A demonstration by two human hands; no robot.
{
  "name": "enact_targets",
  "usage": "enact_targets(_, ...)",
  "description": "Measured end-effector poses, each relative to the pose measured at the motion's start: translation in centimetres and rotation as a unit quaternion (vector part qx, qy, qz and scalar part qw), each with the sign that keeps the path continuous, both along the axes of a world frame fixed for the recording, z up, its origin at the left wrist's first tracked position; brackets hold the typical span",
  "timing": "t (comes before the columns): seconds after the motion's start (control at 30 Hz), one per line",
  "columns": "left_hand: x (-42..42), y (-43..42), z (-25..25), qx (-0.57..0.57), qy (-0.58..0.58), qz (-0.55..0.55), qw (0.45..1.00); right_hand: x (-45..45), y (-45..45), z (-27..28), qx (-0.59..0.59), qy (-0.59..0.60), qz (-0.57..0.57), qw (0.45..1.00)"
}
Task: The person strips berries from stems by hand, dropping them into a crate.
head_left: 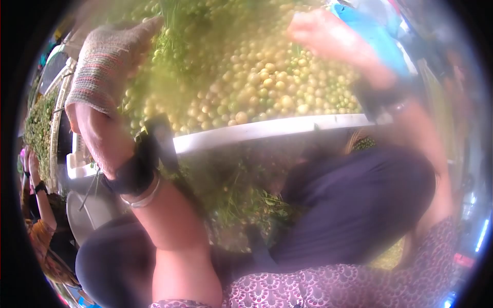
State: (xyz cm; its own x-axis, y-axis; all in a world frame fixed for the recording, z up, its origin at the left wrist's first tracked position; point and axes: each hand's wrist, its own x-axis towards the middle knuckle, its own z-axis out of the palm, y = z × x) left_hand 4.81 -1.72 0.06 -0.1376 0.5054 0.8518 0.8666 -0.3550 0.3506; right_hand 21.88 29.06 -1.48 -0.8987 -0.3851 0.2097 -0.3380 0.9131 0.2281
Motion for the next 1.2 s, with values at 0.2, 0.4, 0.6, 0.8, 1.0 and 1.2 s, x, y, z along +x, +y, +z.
enact_targets(0.2,4.7,5.3,-0.6,-0.051,0.089,-0.013,0.995,2.5,-9.8,3.9,-0.458,-0.507,-0.108,0.722)
enact_targets(0.4,6.1,11.0,-2.6,-0.169,0.041,-0.02,0.985,7.5,-10.1,3.0,-0.582,-0.412,-0.035,0.7)
enact_targets(0.6,4.2,8.9,-1.8,-0.197,0.004,-0.03,0.98,7.3,-4.0,3.8,-0.492,-0.253,-0.082,0.829)
enact_targets(0.8,3.6,5.2,-1.9,-0.186,-0.018,-0.039,0.982,3.6,-2.3,-1.0,-0.183,-0.074,-0.164,0.966)
enact_targets(1.0,4.3,4.6,-3.0,-0.193,-0.045,-0.043,0.979,2.7,-1.5,-3.1,-0.231,-0.024,-0.089,0.968)
enact_targets(1.2,4.7,4.7,-3.5,-0.204,-0.067,-0.053,0.975,1.9,-2.0,-2.7,-0.206,-0.01,-0.127,0.97)
